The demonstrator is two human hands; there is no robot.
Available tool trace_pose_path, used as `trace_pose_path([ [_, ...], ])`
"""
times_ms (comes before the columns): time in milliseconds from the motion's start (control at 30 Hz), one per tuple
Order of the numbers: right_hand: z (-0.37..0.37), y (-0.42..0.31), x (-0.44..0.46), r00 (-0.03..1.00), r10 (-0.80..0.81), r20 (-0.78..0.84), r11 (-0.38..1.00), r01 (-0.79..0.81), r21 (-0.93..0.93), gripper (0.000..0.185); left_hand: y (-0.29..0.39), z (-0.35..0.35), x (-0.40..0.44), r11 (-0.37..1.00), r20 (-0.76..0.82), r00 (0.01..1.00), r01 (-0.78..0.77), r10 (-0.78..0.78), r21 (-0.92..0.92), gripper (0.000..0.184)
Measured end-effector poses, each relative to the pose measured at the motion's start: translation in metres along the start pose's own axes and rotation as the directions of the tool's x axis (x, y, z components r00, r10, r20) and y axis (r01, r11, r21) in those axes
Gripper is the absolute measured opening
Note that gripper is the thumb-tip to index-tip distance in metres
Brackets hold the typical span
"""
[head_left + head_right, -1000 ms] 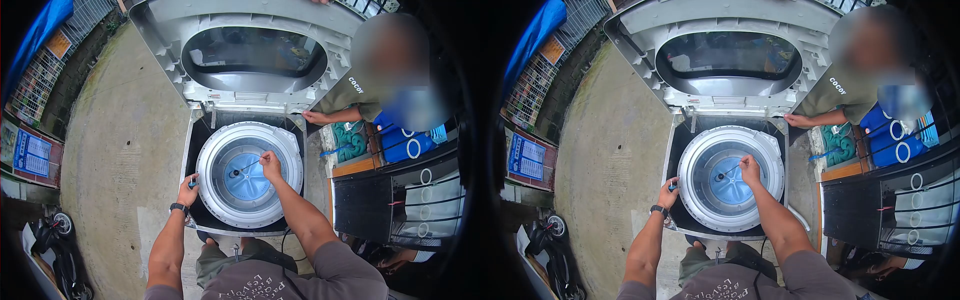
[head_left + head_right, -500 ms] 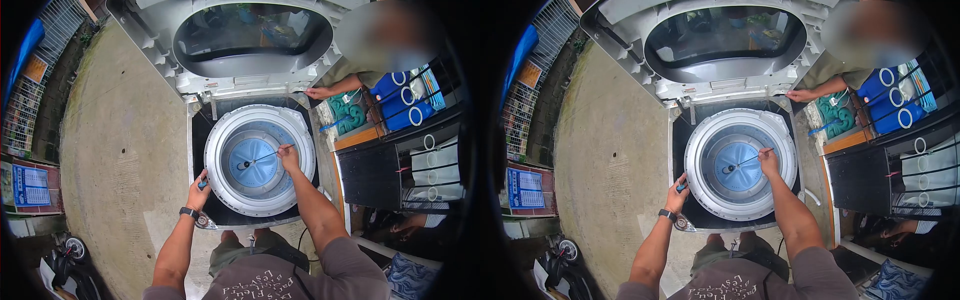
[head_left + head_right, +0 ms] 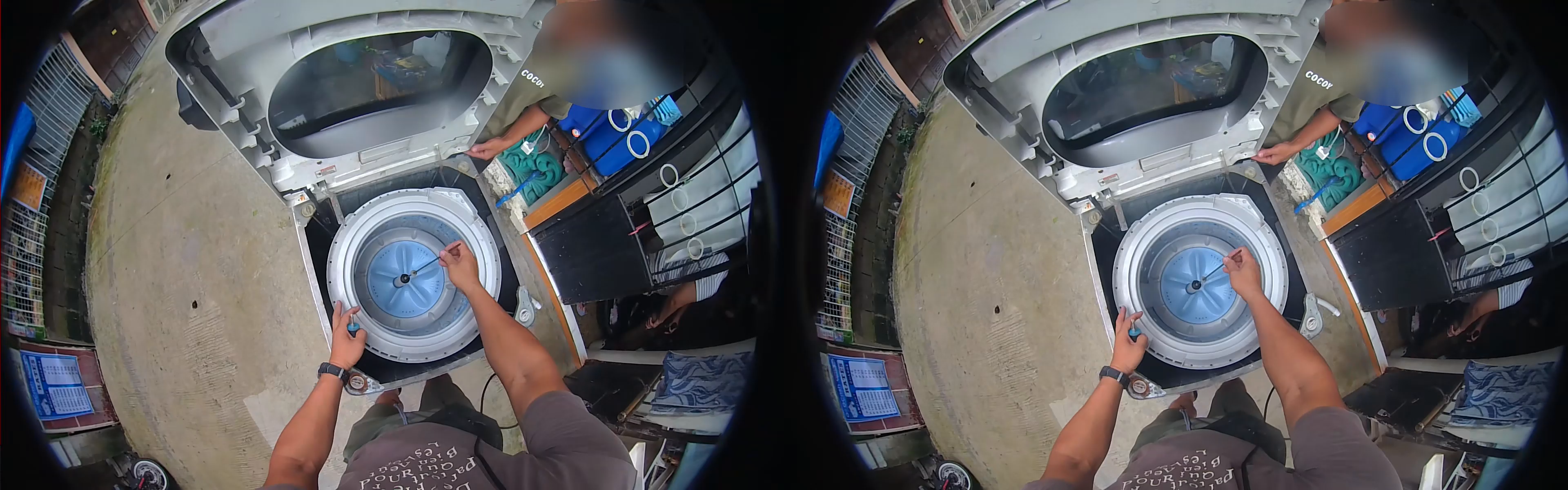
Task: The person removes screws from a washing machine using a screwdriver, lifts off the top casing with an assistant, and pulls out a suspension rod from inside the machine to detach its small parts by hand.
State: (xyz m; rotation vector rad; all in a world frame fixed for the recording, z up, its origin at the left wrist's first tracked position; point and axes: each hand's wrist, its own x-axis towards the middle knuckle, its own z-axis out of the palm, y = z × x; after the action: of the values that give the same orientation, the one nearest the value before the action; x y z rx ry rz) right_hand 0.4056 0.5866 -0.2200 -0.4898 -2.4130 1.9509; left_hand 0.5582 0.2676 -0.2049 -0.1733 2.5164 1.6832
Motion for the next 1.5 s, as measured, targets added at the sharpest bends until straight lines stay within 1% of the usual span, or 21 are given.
trace_pose_path([
  [67, 0.008, -0.004, -0.017, 0.999, -0.033, 0.004, 0.998, 0.033, -0.049, 0.011, -0.004, 0.004, 0.0, 0.999, -0.03, 1.0, -0.001, 0.002, 0.047, 0.051],
  [233, 0.011, -0.015, -0.039, 0.998, -0.059, 0.019, 0.998, 0.059, -0.009, 0.011, -0.015, 0.013, 0.007, 0.99, -0.085, 0.996, 0.002, 0.01, 0.139, 0.042],
  [300, 0.009, -0.027, -0.047, 0.996, -0.074, 0.045, 0.995, 0.077, -0.06, 0.008, -0.019, 0.016, 0.007, 0.993, -0.079, 0.995, 0.064, -0.057, 0.099, 0.041],
  [367, 0.009, -0.044, -0.06, 0.99, -0.122, 0.075, 0.987, 0.129, -0.098, 0.008, -0.017, 0.015, 0.006, 0.991, -0.104, 0.993, 0.06, -0.048, 0.118, 0.039],
  [433, 0.008, -0.059, -0.068, 0.947, -0.256, 0.194, 0.942, 0.289, -0.168, 0.009, -0.01, 0.012, 0.004, 0.997, -0.082, 0.996, 0.041, -0.036, 0.059, 0.039],
  [567, 0.007, -0.076, -0.071, 0.948, -0.278, 0.157, 0.936, 0.304, -0.178, 0.01, -0.005, 0.009, 0.003, 0.998, -0.051, 0.996, 0.067, -0.067, -0.002, 0.042],
  [633, 0.003, -0.079, -0.075, 0.955, -0.262, 0.137, 0.931, 0.288, -0.226, 0.011, -0.001, 0.013, 0.002, 0.997, -0.032, 0.997, 0.076, -0.075, 0.028, 0.041],
  [700, -0.005, -0.079, -0.076, 0.961, -0.248, 0.126, 0.938, 0.271, -0.217, 0.011, 0.016, 0.023, 0.007, 0.991, 0.059, 0.998, -0.026, 0.018, 0.128, 0.04],
  [733, -0.007, -0.08, -0.075, 0.962, -0.239, 0.128, 0.941, 0.262, -0.212, 0.012, 0.021, 0.031, 0.012, 0.938, 0.015, 0.982, -0.186, 0.19, 0.292, 0.036],
  [767, -0.01, -0.081, -0.075, 0.962, -0.241, 0.125, 0.941, 0.263, -0.212, 0.012, 0.039, 0.028, 0.017, 0.937, 0.017, 0.981, -0.19, 0.193, 0.292, 0.036],
  [800, -0.014, -0.082, -0.076, 0.968, -0.222, 0.116, 0.951, 0.241, -0.194, 0.012, 0.072, 0.023, 0.021, 0.997, 0.078, 0.996, 0.034, -0.04, 0.067, 0.035],
  [833, -0.018, -0.083, -0.076, 0.973, -0.203, 0.106, 0.96, 0.219, -0.172, 0.012, 0.091, 0.021, 0.025, 0.951, 0.188, 0.95, 0.277, -0.25, -0.138, 0.034],
  [867, -0.021, -0.084, -0.078, 0.974, -0.205, 0.1, 0.961, 0.219, -0.17, 0.012, 0.073, 0.026, 0.031, 0.983, 0.125, 0.981, 0.159, -0.147, -0.091, 0.032],
  [900, -0.023, -0.085, -0.082, 0.969, -0.22, 0.115, 0.961, 0.236, -0.146, 0.012, 0.069, 0.026, 0.033, 0.984, 0.129, 0.981, 0.155, -0.143, -0.088, 0.032],
  [967, -0.029, -0.086, -0.086, 0.963, -0.238, 0.131, 0.96, 0.253, -0.121, 0.012, 0.063, 0.026, 0.039, 0.901, 0.202, 0.921, 0.373, -0.332, -0.22, 0.028],
  [1000, -0.031, -0.085, -0.088, 0.957, -0.259, 0.13, 0.951, 0.276, -0.138, 0.013, 0.055, 0.025, 0.04, 0.864, 0.244, 0.911, 0.398, -0.332, -0.308, 0.029],
  [1133, -0.039, -0.074, -0.082, 0.955, -0.265, 0.13, 0.94, 0.286, -0.185, 0.013, 0.028, 0.026, 0.028, 0.889, 0.288, 0.904, 0.388, -0.315, -0.245, 0.034],
  [1233, -0.039, -0.06, -0.069, 0.955, -0.259, 0.143, 0.939, 0.284, -0.194, 0.012, 0.023, 0.022, 0.017, 0.929, 0.223, 0.933, 0.324, -0.283, -0.177, 0.034],
  [1300, -0.042, -0.055, -0.059, 0.953, -0.256, 0.161, 0.936, 0.286, -0.207, 0.012, 0.017, 0.019, 0.012, 0.912, 0.199, 0.914, 0.383, -0.352, -0.145, 0.034],
  [1367, -0.043, -0.05, -0.048, 0.934, -0.309, 0.18, 0.911, 0.345, -0.226, 0.01, 0.014, 0.019, 0.007, 0.955, 0.102, 0.96, 0.273, -0.262, -0.115, 0.034],
  [1500, -0.042, -0.045, -0.027, 0.933, -0.297, 0.204, 0.928, 0.332, -0.167, 0.009, 0.01, 0.028, 0.014, 0.895, 0.092, 0.92, 0.393, -0.382, -0.212, 0.035],
])
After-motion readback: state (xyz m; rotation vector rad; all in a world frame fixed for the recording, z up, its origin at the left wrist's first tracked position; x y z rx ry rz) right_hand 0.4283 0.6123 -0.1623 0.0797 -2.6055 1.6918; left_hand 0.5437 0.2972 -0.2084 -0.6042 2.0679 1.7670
